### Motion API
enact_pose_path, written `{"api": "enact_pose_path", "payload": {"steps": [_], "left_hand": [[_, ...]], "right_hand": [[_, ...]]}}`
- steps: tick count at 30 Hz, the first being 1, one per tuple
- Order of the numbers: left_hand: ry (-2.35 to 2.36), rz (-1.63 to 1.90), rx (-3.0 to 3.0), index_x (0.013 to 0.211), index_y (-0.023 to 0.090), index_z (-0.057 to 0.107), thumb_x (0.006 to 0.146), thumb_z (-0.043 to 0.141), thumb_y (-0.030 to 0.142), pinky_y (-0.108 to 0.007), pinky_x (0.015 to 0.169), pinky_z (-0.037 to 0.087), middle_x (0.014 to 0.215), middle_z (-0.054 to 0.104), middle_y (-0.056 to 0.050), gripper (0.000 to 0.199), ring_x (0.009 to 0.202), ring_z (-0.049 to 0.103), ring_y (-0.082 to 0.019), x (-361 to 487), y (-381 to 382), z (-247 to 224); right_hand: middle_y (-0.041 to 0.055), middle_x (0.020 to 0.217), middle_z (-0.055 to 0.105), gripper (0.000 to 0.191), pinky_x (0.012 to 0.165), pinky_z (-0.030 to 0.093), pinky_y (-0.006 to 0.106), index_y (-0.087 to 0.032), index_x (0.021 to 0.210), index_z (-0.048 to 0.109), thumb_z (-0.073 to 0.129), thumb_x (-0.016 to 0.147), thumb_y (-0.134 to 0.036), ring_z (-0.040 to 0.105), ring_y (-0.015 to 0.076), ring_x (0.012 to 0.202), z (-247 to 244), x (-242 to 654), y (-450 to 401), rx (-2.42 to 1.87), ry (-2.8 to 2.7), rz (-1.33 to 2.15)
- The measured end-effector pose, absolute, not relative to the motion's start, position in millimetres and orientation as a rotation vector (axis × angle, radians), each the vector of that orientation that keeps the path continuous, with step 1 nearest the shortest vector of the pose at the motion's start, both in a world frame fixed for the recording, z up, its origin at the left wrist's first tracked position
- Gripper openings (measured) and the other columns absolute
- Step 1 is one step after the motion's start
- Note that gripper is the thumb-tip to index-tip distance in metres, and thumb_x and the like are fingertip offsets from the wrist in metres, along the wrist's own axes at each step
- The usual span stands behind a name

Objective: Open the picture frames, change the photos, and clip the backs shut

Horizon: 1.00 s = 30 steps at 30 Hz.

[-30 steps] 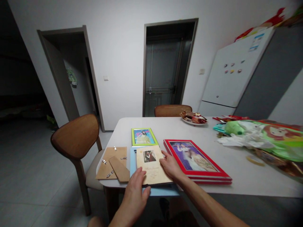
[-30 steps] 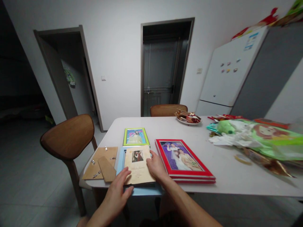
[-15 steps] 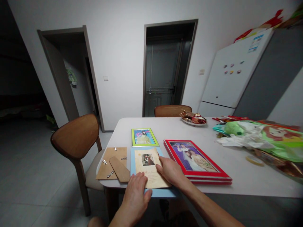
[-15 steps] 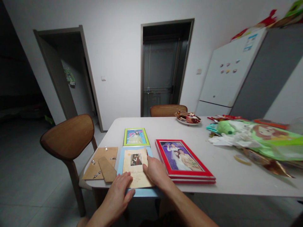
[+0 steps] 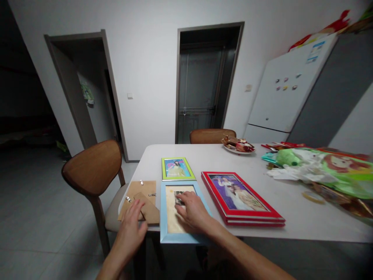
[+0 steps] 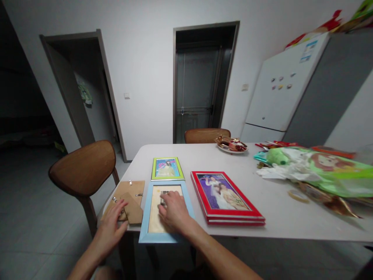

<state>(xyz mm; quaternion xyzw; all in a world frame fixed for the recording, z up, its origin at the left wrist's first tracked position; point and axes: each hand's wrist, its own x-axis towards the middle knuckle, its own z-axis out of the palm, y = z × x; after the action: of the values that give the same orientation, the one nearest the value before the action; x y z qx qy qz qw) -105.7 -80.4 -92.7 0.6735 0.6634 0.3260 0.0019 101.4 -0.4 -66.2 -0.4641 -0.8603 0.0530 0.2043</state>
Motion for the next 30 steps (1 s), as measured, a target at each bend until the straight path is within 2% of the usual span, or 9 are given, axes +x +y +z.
{"api": "enact_pose_path", "payload": {"steps": [4,7,10,13,16,19,24,30], "left_hand": [[2.307,0.800,1.971,0.111,0.012,0.046,0.063,0.048,0.015,-0.044,0.097,0.030,0.122,0.046,-0.013,0.048,0.118,0.036,-0.026,-152,-76,-111],[2.287,0.879,1.960,0.110,0.012,0.047,0.066,0.050,0.023,-0.041,0.096,0.033,0.119,0.049,-0.013,0.046,0.115,0.040,-0.026,-162,-74,-122],[2.273,1.012,1.982,0.109,0.013,0.048,0.067,0.051,0.028,-0.040,0.094,0.036,0.117,0.051,-0.012,0.044,0.110,0.045,-0.026,-165,-73,-129],[2.269,1.122,2.034,0.106,0.014,0.049,0.068,0.053,0.033,-0.042,0.091,0.039,0.115,0.053,-0.013,0.043,0.107,0.048,-0.027,-167,-72,-134],[2.223,1.305,2.156,0.110,0.015,0.047,0.070,0.053,0.037,-0.044,0.091,0.039,0.117,0.051,-0.014,0.045,0.109,0.046,-0.028,-162,-74,-128],[2.148,1.458,2.295,0.119,0.015,0.038,0.074,0.052,0.039,-0.044,0.093,0.037,0.124,0.043,-0.016,0.053,0.114,0.041,-0.027,-143,-79,-106],[1.935,1.417,2.390,0.125,0.016,0.030,0.072,0.056,0.025,-0.043,0.094,0.036,0.128,0.040,-0.015,0.059,0.118,0.035,-0.025,-91,-81,-82],[1.734,1.214,2.297,0.118,0.016,0.039,0.062,0.062,0.013,-0.043,0.093,0.039,0.123,0.046,-0.014,0.061,0.113,0.042,-0.025,-40,-74,-108]], "right_hand": [[0.0076,0.090,0.058,0.036,0.076,0.030,0.033,-0.022,0.101,0.055,0.045,0.074,-0.044,0.045,0.0217,0.089,-63,51,-17,-1.077,-2.533,0.216],[0.0087,0.089,0.057,0.040,0.077,0.029,0.039,-0.019,0.094,0.056,0.052,0.066,-0.048,0.044,0.0252,0.090,-67,20,-21,-1.093,-2.562,0.165],[0.0086,0.089,0.054,0.038,0.077,0.032,0.039,-0.019,0.095,0.055,0.058,0.061,-0.037,0.046,0.0249,0.088,-74,3,-18,-1.108,-2.519,0.210],[0.0078,0.092,0.051,0.045,0.075,0.036,0.033,-0.019,0.104,0.051,0.058,0.060,-0.024,0.047,0.0206,0.087,-73,1,-17,-1.022,-2.373,0.413],[0.0065,0.098,0.048,0.052,0.076,0.039,0.027,-0.020,0.111,0.046,0.054,0.061,-0.016,0.048,0.0160,0.087,-58,11,-22,-0.874,-2.224,0.562],[0.0055,0.099,0.048,0.050,0.078,0.040,0.027,-0.020,0.110,0.047,0.054,0.060,-0.014,0.047,0.0148,0.089,-33,34,-29,-0.759,-2.165,0.561],[0.0048,0.096,0.051,0.037,0.079,0.040,0.028,-0.020,0.098,0.055,0.052,0.061,-0.012,0.049,0.0149,0.089,-13,93,-35,-0.835,-2.126,0.513],[0.0073,0.092,0.054,0.026,0.078,0.042,0.029,-0.016,0.088,0.060,0.049,0.064,-0.016,0.052,0.0164,0.084,-33,151,-36,-1.136,-2.211,0.510]]}}
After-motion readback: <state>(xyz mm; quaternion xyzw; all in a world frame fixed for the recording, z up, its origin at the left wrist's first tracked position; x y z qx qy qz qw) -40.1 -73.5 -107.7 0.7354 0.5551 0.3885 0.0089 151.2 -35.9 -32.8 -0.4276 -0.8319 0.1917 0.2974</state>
